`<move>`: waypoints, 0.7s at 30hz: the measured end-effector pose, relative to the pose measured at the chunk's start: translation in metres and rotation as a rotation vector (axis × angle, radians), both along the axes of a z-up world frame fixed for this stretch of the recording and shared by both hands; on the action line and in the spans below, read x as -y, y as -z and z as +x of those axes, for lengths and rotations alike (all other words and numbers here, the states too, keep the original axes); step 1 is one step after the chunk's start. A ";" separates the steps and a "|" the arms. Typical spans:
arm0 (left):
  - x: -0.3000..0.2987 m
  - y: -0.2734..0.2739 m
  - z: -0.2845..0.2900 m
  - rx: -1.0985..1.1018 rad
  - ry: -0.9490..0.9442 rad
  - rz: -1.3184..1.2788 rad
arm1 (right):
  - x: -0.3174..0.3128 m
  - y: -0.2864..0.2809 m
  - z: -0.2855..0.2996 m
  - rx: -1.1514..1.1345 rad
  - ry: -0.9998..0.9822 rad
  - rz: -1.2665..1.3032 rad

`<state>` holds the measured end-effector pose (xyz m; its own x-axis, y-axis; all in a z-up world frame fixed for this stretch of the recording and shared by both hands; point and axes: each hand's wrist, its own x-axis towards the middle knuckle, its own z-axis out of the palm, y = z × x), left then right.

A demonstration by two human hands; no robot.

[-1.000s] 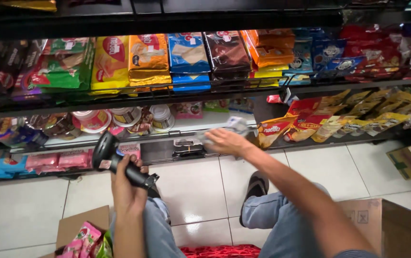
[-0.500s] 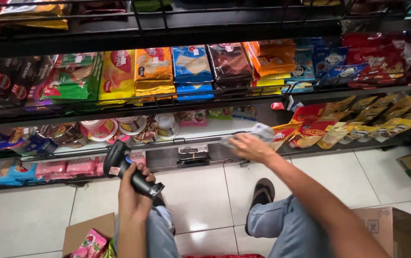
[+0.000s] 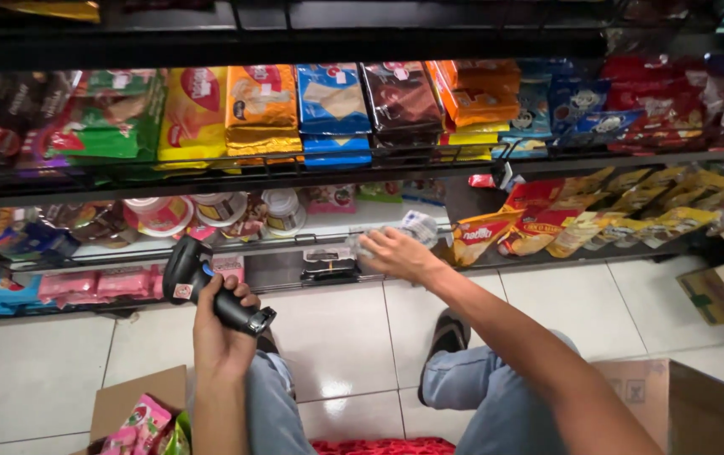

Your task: Cleaning a grocery store shelf and scanning items with a barcode scanner before restocking.

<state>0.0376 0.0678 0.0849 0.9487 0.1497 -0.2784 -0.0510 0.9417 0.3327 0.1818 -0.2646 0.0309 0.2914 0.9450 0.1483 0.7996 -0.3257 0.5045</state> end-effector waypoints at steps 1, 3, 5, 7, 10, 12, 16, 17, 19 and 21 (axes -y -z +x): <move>0.002 -0.001 0.000 -0.008 0.008 0.000 | 0.003 -0.001 0.000 -0.008 0.008 0.000; 0.006 -0.003 0.003 -0.020 0.007 0.004 | 0.009 -0.005 0.002 -0.012 0.051 0.007; 0.007 -0.005 0.002 -0.018 0.018 0.009 | 0.037 -0.004 0.000 -0.058 0.084 0.014; 0.007 -0.006 0.001 -0.016 0.025 0.013 | 0.065 -0.001 -0.001 -0.104 0.113 0.018; 0.006 -0.004 -0.002 -0.037 0.027 0.000 | 0.099 0.008 -0.003 -0.212 0.169 0.118; 0.003 -0.001 -0.004 -0.043 0.029 -0.003 | 0.112 0.012 -0.005 -0.187 0.327 0.186; 0.000 0.000 -0.006 -0.006 0.035 -0.035 | 0.112 0.008 -0.009 -0.184 0.419 0.116; -0.001 0.000 -0.006 -0.003 0.031 -0.038 | 0.109 0.008 -0.009 -0.175 0.406 0.141; -0.001 0.000 -0.005 0.003 0.026 -0.043 | 0.105 0.005 -0.009 -0.164 0.393 0.164; 0.001 -0.002 -0.004 -0.025 0.005 -0.026 | 0.106 0.000 -0.008 -0.134 0.182 0.234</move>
<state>0.0341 0.0666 0.0865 0.9421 0.1377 -0.3056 -0.0385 0.9502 0.3094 0.1739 -0.3702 0.0312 0.4838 0.8207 0.3039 0.7722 -0.5637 0.2930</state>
